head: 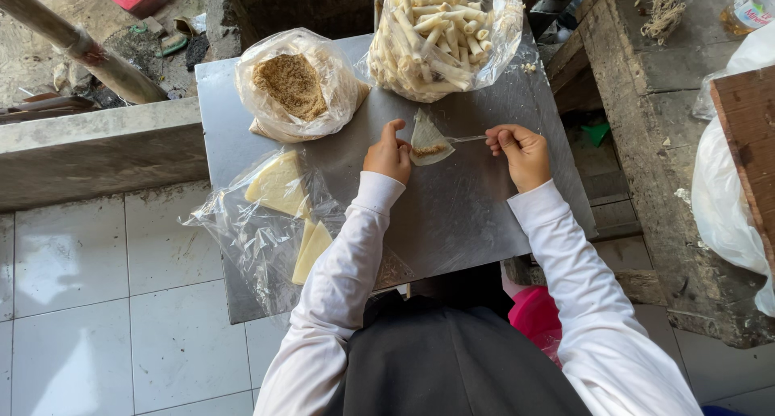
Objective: The person prepares food by using a spoon to place filling onto triangular wrappers and rolling them into cylindrical shapes on a metal table.
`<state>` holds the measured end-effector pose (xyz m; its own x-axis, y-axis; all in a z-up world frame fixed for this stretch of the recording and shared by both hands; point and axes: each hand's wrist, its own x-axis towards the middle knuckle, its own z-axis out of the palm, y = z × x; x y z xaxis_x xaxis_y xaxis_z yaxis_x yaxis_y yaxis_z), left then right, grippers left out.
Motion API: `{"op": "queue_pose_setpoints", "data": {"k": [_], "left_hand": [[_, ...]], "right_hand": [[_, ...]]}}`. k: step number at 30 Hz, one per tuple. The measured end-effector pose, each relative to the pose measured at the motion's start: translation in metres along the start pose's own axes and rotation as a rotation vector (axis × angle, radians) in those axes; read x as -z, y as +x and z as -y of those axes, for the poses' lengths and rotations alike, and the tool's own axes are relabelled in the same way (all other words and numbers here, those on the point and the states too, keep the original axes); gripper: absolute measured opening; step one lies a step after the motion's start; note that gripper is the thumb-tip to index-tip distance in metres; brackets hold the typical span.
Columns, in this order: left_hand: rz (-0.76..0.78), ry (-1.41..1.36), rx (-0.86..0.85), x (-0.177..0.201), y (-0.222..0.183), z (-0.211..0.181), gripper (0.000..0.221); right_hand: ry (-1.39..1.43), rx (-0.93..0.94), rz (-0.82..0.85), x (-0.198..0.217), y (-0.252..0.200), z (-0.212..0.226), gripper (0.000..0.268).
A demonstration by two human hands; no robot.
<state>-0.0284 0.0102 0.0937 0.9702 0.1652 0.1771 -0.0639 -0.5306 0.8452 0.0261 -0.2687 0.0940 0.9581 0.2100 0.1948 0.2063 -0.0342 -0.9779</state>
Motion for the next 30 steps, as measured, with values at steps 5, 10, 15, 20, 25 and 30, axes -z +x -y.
{"op": "queue_pose_setpoints", "data": {"k": [5, 10, 15, 20, 25, 30], "left_hand": [[-0.006, -0.031, 0.004, -0.008, 0.001, 0.012, 0.047], [0.016, 0.089, 0.045, -0.036, 0.008, 0.053, 0.024], [0.096, 0.107, 0.036, -0.055, 0.031, 0.080, 0.025], [0.060, 0.012, -0.026, -0.036, 0.007, 0.058, 0.047], [0.033, -0.107, 0.039, -0.008, 0.000, 0.001, 0.057], [-0.016, -0.053, 0.026, -0.009, -0.004, -0.011, 0.058]], "right_hand": [[0.378, -0.095, -0.110, -0.034, -0.018, 0.040, 0.028], [0.558, -0.121, -0.034, -0.129, -0.009, 0.065, 0.033], [0.149, 0.198, 0.261, -0.207, 0.048, 0.091, 0.042], [0.061, 0.182, 0.177, -0.168, 0.046, 0.107, 0.040], [-0.558, 0.296, -0.162, -0.082, 0.011, 0.074, 0.010], [-0.785, 0.151, -0.107, -0.078, -0.018, 0.030, 0.015]]}}
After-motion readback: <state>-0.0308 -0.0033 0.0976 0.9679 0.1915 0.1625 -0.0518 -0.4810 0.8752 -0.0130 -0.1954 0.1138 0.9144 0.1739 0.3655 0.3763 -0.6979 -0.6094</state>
